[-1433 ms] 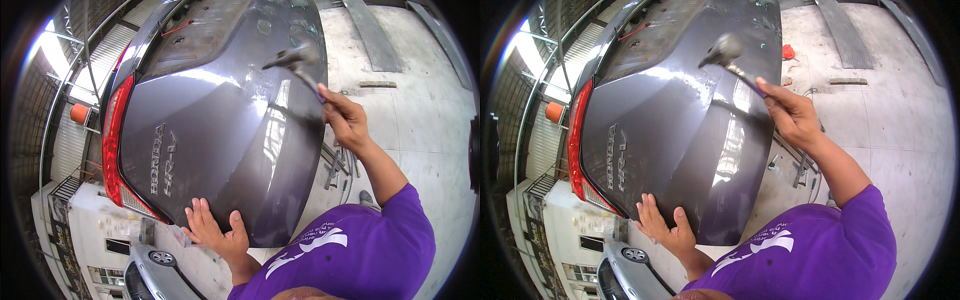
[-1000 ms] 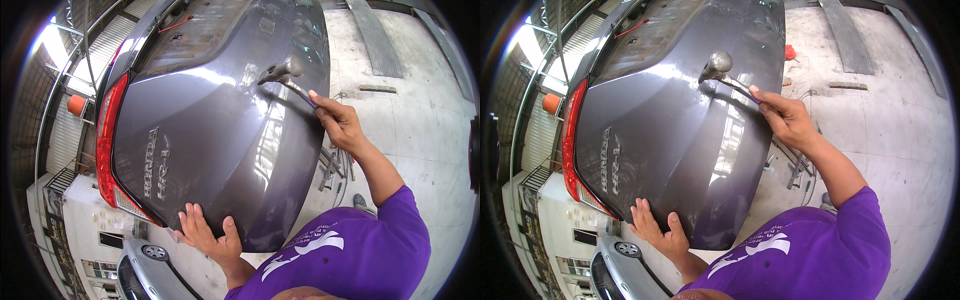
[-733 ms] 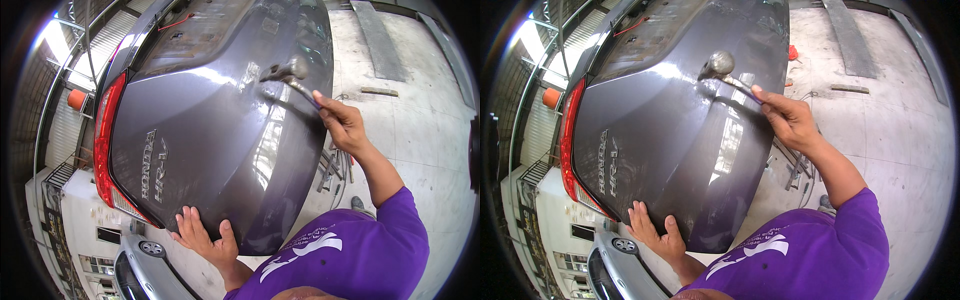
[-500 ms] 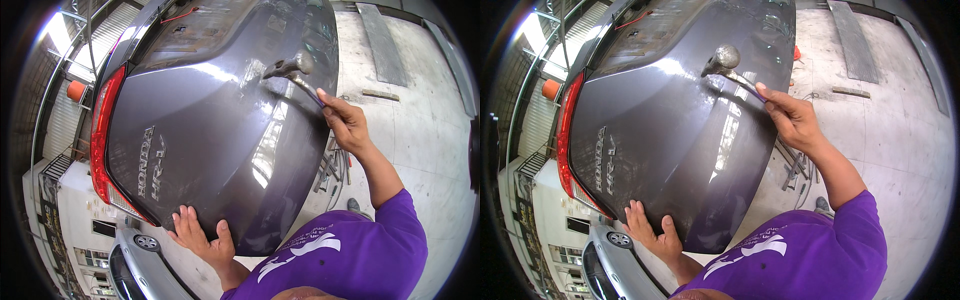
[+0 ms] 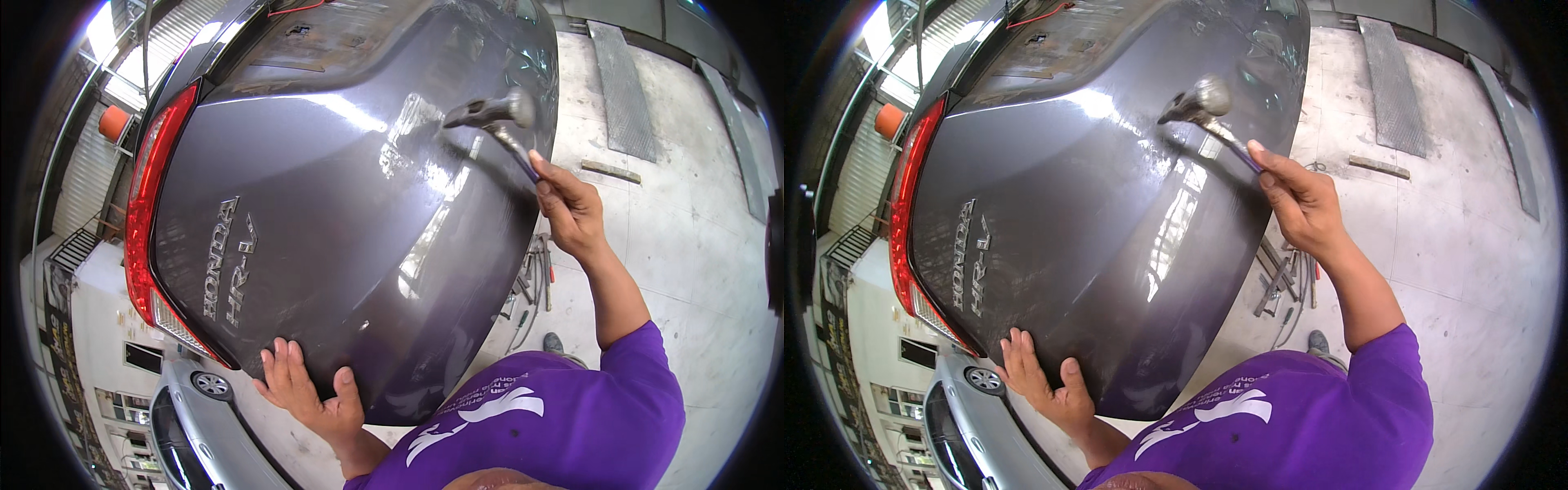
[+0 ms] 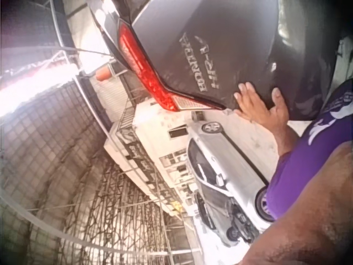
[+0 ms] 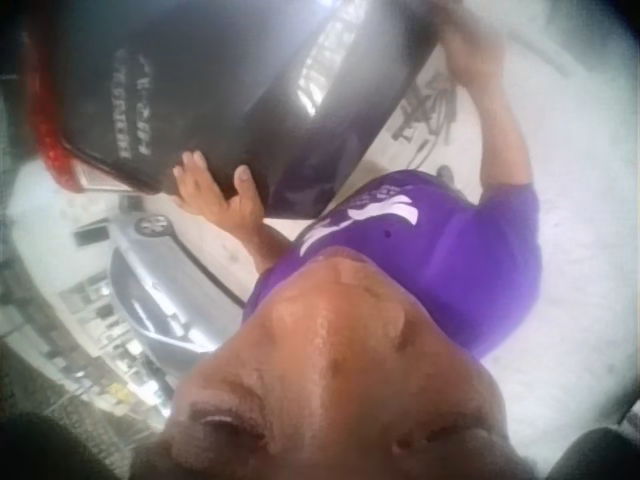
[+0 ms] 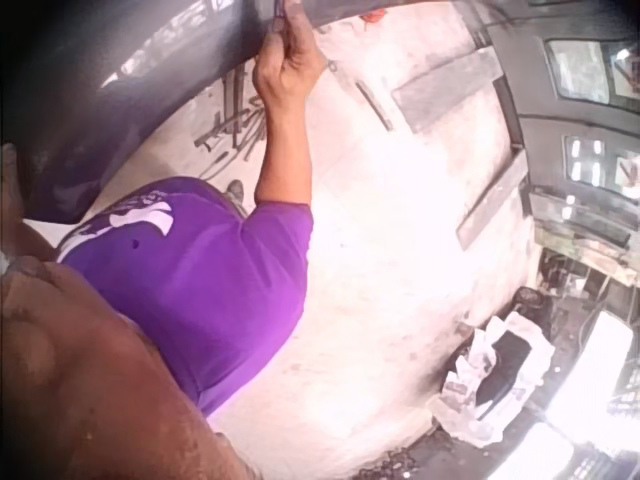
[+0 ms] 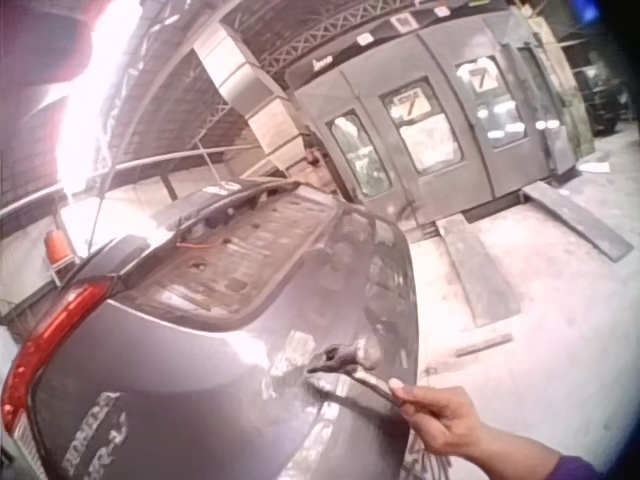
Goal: The person repairs the body of a car by hammering out a dent on a hatchback door with a body hammer.
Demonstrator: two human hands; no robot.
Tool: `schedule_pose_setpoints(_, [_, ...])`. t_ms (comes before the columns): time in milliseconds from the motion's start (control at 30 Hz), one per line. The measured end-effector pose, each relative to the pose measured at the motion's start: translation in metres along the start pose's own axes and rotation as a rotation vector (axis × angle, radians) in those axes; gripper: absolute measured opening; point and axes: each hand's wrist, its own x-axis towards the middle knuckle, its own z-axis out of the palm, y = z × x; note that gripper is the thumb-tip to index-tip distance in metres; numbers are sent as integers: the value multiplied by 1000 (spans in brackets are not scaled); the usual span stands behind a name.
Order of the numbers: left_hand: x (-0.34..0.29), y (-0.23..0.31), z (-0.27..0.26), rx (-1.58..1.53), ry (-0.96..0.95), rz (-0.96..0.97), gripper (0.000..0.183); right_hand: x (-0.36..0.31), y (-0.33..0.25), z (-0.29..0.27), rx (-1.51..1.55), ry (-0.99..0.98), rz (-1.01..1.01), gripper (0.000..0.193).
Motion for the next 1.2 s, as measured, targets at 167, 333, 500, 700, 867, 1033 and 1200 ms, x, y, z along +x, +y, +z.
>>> schedule_pose_setpoints(167, [0, -3, -1, 13, -5, -2, 63, 0, 8, -3, -84, -24, 9, 37])
schedule_pose_setpoints(333, [-1, -3, -2, 3, -7, -12, 63, -1, 12, -7, 127, 9, -10, 36])
schedule_pose_setpoints(500, [0, -1, -2, 0, -13, -6, 62, 6, 16, -7, 154, 10, 5, 37])
schedule_pose_setpoints(700, [0, -3, 1, -32, -5, -19, 62, 6, 14, -7, 69, -2, 93, 35])
schedule_pose_setpoints(867, [1, -6, 0, -37, -5, -12, 63, -10, 13, -2, -4, -11, -3, 35])
schedule_pose_setpoints(1033, [0, -5, -2, -47, -14, -24, 63, -29, 1, 9, 100, 121, -102, 37])
schedule_pose_setpoints(1200, [-1, -5, -2, -62, -19, -31, 63, -27, -12, 11, -4, 19, -42, 35])
